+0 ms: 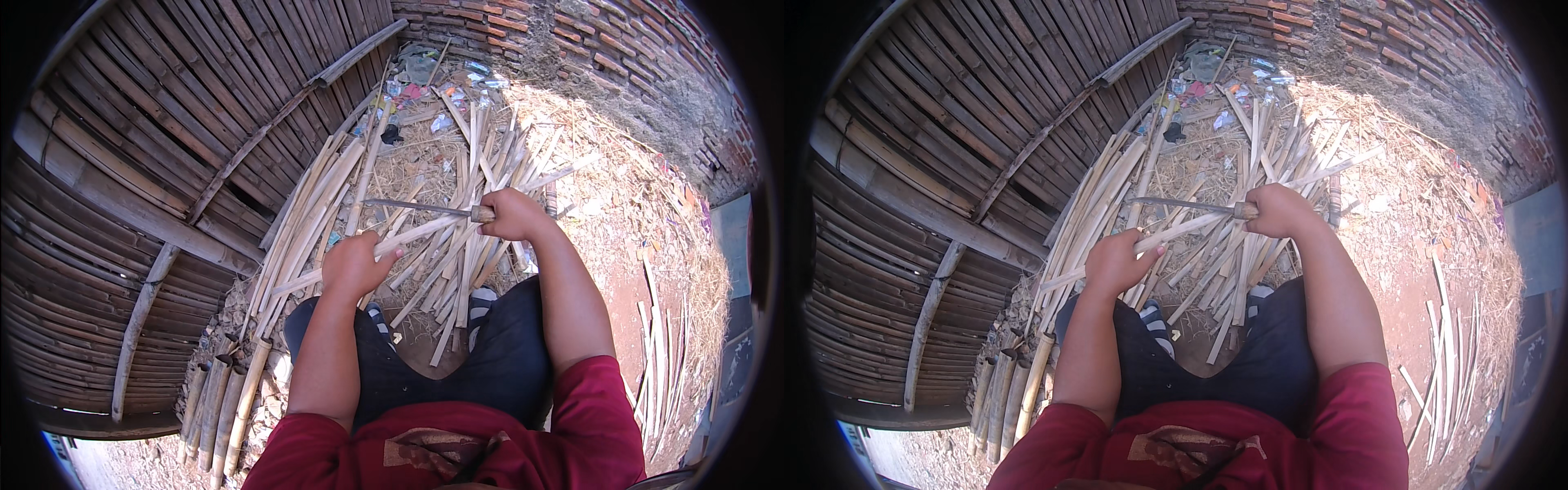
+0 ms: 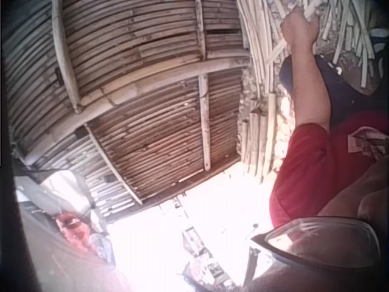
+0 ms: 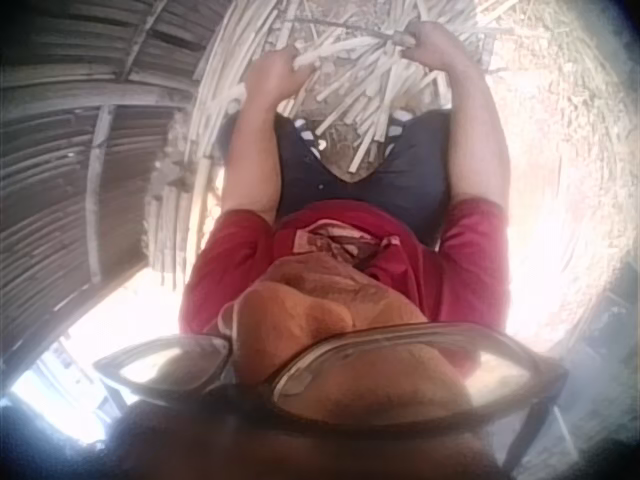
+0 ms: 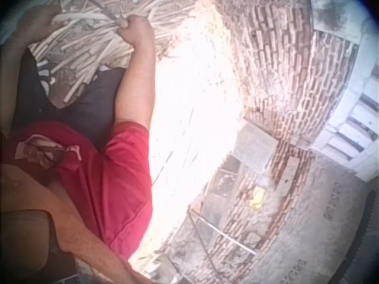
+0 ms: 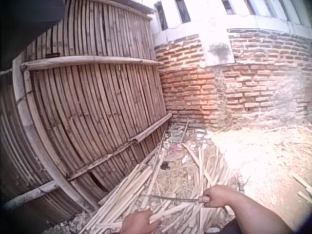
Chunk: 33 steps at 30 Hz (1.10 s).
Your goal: The person shaves a bamboo stick using a knife by scraping the blade along the length of the wood. They hold the stick with one hand and the knife with the other while sitting near a pile of bamboo shavings.
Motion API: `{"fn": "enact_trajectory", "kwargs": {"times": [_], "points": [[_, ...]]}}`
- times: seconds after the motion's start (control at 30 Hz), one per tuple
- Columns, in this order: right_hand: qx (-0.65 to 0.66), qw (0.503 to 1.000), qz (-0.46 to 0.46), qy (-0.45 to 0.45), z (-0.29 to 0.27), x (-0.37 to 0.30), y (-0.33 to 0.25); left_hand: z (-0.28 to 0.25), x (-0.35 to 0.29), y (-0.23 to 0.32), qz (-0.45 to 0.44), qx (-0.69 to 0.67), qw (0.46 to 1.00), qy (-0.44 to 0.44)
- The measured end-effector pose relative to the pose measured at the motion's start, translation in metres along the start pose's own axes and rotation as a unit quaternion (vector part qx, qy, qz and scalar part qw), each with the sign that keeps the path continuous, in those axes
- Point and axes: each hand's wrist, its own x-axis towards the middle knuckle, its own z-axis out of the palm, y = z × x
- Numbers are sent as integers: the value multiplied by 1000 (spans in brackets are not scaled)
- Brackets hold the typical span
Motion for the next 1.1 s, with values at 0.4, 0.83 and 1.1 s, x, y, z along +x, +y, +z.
{"fn": "enact_trajectory", "kwargs": {"times": [0.4, 0.83, 1.1], "points": [[-7, 999, -35, -7, 9, 5, 4, 3, 0, 0, 22, 5, 1000, -8], [-12, 998, -5, -60, 4, 4, -6, -1, -2, 6, 37, 2, 998, -46], [-16, 999, 30, 6, -2, 3, -11, -1, -2, 1, 2, -15, 1000, -19]]}}
